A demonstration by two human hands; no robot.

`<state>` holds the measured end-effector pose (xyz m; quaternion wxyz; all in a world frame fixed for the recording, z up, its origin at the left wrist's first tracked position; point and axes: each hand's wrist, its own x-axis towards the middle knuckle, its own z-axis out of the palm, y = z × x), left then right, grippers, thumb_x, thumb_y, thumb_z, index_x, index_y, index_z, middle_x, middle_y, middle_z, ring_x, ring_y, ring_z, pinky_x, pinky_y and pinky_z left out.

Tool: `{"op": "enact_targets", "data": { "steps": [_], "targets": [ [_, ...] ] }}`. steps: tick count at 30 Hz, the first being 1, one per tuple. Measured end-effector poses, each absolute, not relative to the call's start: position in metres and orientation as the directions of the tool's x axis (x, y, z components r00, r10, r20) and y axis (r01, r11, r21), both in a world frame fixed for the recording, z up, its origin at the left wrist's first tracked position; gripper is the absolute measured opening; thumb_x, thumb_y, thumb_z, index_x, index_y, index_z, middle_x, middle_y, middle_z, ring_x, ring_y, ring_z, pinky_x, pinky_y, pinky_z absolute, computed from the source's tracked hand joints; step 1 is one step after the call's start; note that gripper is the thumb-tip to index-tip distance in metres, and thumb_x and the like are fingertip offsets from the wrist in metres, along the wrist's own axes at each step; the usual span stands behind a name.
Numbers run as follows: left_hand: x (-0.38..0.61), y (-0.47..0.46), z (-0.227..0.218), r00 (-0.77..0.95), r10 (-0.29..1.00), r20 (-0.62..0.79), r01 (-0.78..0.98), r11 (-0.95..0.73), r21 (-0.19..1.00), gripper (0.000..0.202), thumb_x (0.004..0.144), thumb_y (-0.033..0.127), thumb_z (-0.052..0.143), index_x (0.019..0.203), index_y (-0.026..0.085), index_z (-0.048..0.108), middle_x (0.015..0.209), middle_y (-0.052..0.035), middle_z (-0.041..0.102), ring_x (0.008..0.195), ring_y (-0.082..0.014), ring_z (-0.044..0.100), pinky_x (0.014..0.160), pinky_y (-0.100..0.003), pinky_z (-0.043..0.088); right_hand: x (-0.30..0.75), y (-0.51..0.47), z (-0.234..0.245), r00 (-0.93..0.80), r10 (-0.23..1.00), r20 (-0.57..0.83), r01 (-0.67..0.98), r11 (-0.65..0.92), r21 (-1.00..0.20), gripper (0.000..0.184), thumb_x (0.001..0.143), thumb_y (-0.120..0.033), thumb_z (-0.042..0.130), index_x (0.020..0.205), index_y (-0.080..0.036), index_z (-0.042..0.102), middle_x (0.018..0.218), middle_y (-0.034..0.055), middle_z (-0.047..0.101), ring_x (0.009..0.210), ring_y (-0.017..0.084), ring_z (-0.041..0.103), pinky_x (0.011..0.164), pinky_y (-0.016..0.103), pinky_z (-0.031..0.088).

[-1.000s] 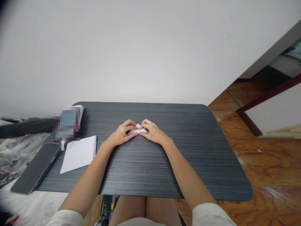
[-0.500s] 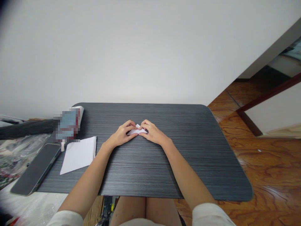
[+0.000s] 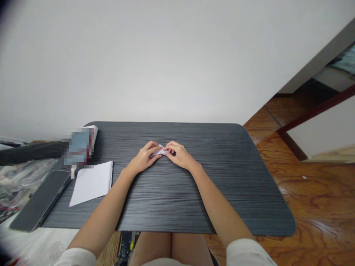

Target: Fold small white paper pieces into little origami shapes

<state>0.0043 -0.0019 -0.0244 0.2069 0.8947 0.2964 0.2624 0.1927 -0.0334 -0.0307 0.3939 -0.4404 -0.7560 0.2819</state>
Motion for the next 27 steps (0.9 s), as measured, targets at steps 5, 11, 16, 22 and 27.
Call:
{"op": "enact_targets", "data": {
  "steps": [5, 11, 16, 22, 27],
  "targets": [
    [0.006, -0.001, -0.026, 0.615, 0.667, 0.42, 0.435, -0.731, 0.525, 0.028, 0.085, 0.027, 0.039, 0.102, 0.017, 0.059, 0.094, -0.0074, 0.053, 0.08, -0.0139, 0.052, 0.073, -0.028, 0.044, 0.193, -0.032, -0.029, -0.261, 0.911, 0.319, 0.341, 0.396, -0.853, 0.016, 0.075, -0.026, 0.056, 0.088, -0.019, 0.062, 0.092, 0.0058, 0.055, 0.073, 0.013, 0.053, 0.064, 0.027, 0.046],
    [0.007, -0.002, -0.022, 0.592, 0.672, 0.444, 0.427, -0.729, 0.535, 0.029, 0.086, 0.027, 0.039, 0.1, 0.017, 0.061, 0.091, -0.0076, 0.056, 0.08, -0.0144, 0.053, 0.073, -0.028, 0.045, 0.195, -0.03, -0.034, -0.191, 0.933, 0.306, 0.188, 0.34, -0.921, 0.015, 0.074, -0.028, 0.058, 0.086, -0.02, 0.064, 0.089, 0.0053, 0.056, 0.079, 0.014, 0.056, 0.072, 0.03, 0.049],
    [0.006, -0.001, -0.024, 0.599, 0.667, 0.443, 0.429, -0.735, 0.526, 0.029, 0.086, 0.027, 0.039, 0.102, 0.017, 0.061, 0.091, -0.0074, 0.056, 0.08, -0.0142, 0.054, 0.073, -0.028, 0.045, 0.193, -0.03, -0.035, -0.18, 0.932, 0.313, 0.107, 0.335, -0.936, 0.014, 0.072, -0.026, 0.061, 0.084, -0.019, 0.064, 0.093, 0.0059, 0.056, 0.083, 0.015, 0.057, 0.076, 0.031, 0.049],
    [0.004, -0.002, -0.024, 0.637, 0.658, 0.401, 0.457, -0.741, 0.491, 0.029, 0.085, 0.029, 0.04, 0.104, 0.018, 0.059, 0.094, -0.0066, 0.055, 0.08, -0.0135, 0.054, 0.074, -0.028, 0.045, 0.195, -0.028, -0.04, -0.196, 0.923, 0.33, 0.118, 0.357, -0.927, 0.014, 0.074, -0.025, 0.059, 0.085, -0.019, 0.064, 0.095, 0.0062, 0.056, 0.086, 0.014, 0.057, 0.077, 0.03, 0.049],
    [0.003, -0.003, -0.02, 0.683, 0.646, 0.34, 0.451, -0.74, 0.498, 0.029, 0.083, 0.032, 0.043, 0.103, 0.018, 0.059, 0.097, -0.0068, 0.054, 0.084, -0.015, 0.054, 0.077, -0.029, 0.045, 0.198, -0.027, -0.043, -0.24, 0.903, 0.356, 0.29, 0.417, -0.861, 0.014, 0.076, -0.019, 0.054, 0.086, -0.02, 0.064, 0.097, 0.0059, 0.055, 0.088, 0.015, 0.056, 0.078, 0.031, 0.047]
  ]
}}
